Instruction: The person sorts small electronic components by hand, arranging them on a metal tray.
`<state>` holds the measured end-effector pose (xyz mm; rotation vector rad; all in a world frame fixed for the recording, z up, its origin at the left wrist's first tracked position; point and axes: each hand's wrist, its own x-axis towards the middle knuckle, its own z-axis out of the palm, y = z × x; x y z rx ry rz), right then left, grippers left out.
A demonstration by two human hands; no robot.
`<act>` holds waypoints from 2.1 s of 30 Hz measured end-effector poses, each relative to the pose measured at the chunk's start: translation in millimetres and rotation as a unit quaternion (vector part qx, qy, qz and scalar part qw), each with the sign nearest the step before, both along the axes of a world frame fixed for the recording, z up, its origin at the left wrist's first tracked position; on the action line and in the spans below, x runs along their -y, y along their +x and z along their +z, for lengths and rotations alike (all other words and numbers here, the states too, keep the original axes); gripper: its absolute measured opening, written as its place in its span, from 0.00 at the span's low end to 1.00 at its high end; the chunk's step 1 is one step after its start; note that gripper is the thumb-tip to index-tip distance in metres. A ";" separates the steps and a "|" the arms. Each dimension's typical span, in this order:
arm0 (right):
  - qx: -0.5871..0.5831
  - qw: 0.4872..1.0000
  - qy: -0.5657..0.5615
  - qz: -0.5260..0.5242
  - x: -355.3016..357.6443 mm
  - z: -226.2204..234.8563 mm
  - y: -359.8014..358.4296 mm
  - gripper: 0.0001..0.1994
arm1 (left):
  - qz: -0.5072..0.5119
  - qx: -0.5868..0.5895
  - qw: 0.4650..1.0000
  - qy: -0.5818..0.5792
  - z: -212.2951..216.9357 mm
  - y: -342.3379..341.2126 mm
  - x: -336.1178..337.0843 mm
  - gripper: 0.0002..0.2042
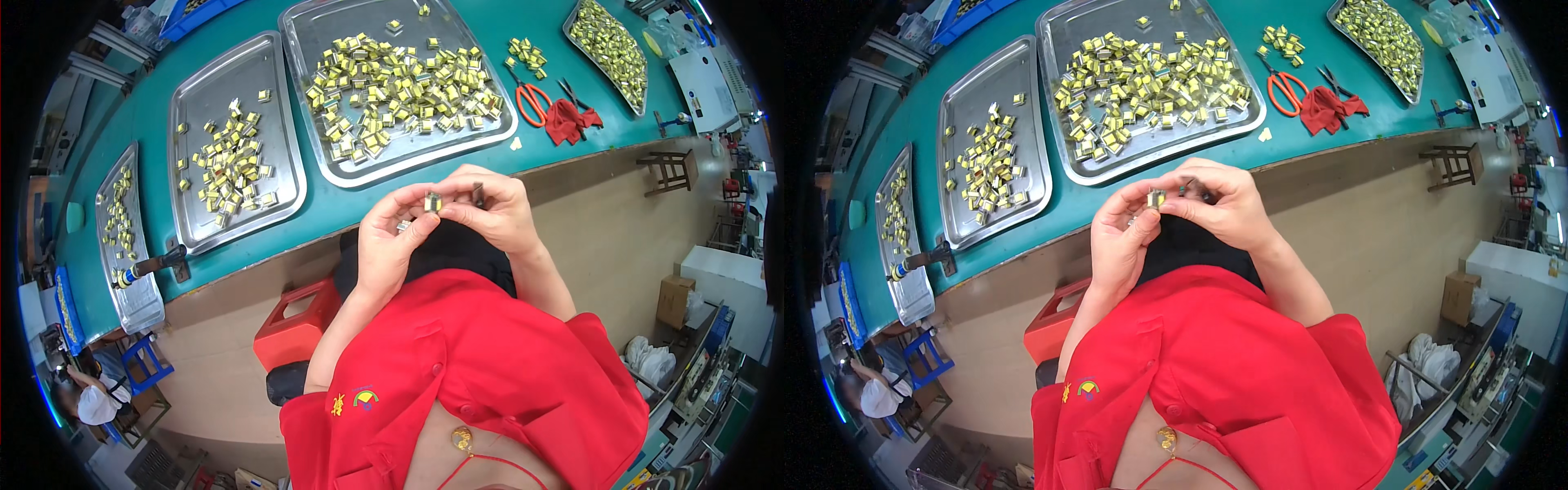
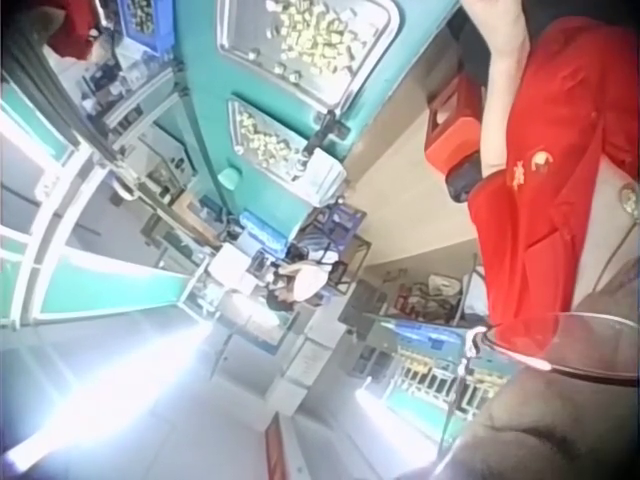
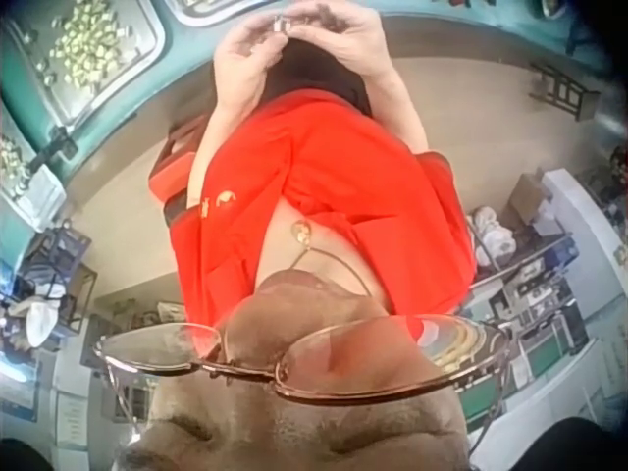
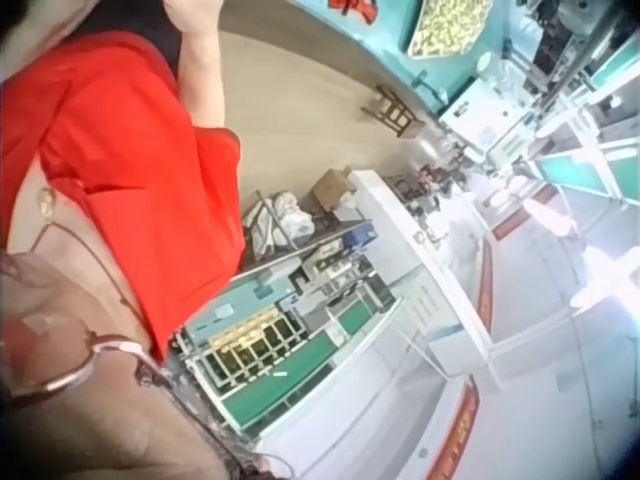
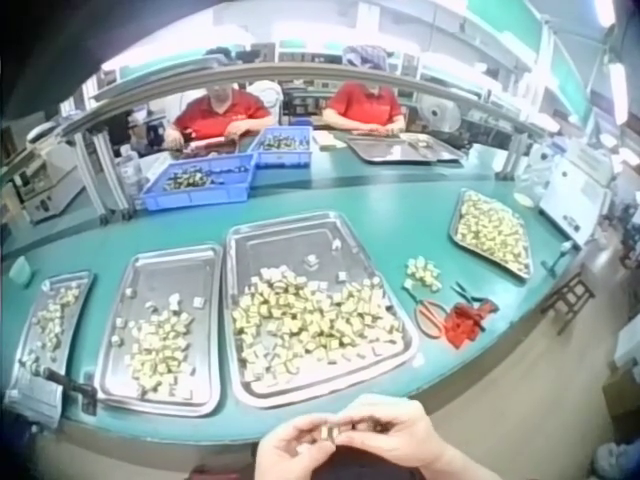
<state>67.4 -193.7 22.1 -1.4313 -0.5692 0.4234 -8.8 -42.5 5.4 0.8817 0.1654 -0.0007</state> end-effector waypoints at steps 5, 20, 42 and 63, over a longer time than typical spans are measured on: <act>0.051 0.997 -0.028 -0.045 -7.5 12.8 -3.7 0.14 | -0.034 -0.015 0.986 -0.161 -9.5 -1.8 -4.3 0.15; 0.149 0.958 -0.199 -0.140 6.6 0.3 39.4 0.14 | -0.003 0.006 1.000 -0.026 -11.2 4.3 -9.9 0.15; 0.007 0.987 -0.131 -0.097 5.5 -2.8 54.5 0.14 | -0.035 -0.040 0.997 -0.047 -10.2 9.9 -13.5 0.14; -0.064 0.994 0.077 0.043 0.2 -0.2 -2.3 0.13 | 0.019 0.026 0.999 -0.012 -2.2 -10.6 -1.9 0.15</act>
